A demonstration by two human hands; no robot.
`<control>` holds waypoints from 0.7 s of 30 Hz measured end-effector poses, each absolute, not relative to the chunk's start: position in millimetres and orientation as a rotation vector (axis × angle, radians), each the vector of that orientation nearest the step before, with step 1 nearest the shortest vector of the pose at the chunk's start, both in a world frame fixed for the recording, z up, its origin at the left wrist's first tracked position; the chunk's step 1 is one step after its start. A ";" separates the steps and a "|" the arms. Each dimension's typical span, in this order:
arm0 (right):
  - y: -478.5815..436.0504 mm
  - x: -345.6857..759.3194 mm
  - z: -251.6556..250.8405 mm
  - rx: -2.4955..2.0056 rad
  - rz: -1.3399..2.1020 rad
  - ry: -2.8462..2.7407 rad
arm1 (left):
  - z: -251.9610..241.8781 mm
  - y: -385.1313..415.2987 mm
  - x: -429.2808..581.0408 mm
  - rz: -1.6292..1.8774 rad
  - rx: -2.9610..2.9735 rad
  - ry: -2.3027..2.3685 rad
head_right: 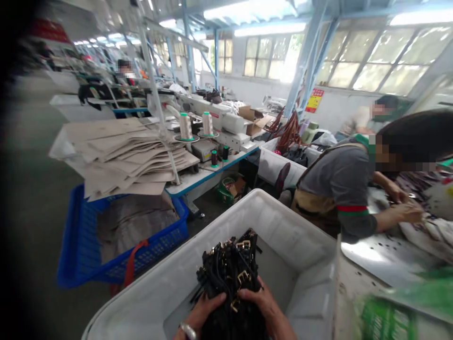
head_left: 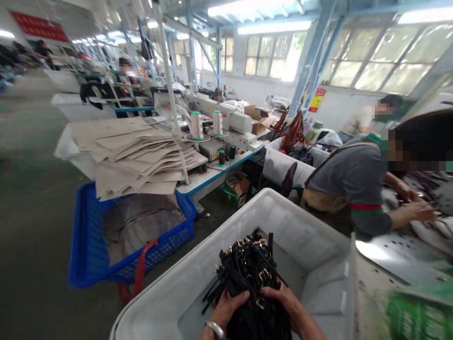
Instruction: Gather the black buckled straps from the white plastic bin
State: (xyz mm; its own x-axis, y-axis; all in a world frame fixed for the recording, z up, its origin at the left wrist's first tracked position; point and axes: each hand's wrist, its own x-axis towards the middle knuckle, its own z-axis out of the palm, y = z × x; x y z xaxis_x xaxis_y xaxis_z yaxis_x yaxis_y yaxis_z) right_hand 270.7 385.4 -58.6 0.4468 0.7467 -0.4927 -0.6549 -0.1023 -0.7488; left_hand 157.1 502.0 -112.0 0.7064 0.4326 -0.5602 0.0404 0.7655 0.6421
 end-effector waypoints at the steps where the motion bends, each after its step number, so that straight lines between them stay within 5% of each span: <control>1: 381.2 262.3 -40.4 -1.192 1.150 -0.088 | -96.5 500.5 154.0 0.231 0.696 0.756; 21: 266.1 243.2 234.2 -0.982 0.484 -0.172 | 240.0 442.7 199.8 -0.184 1.288 0.383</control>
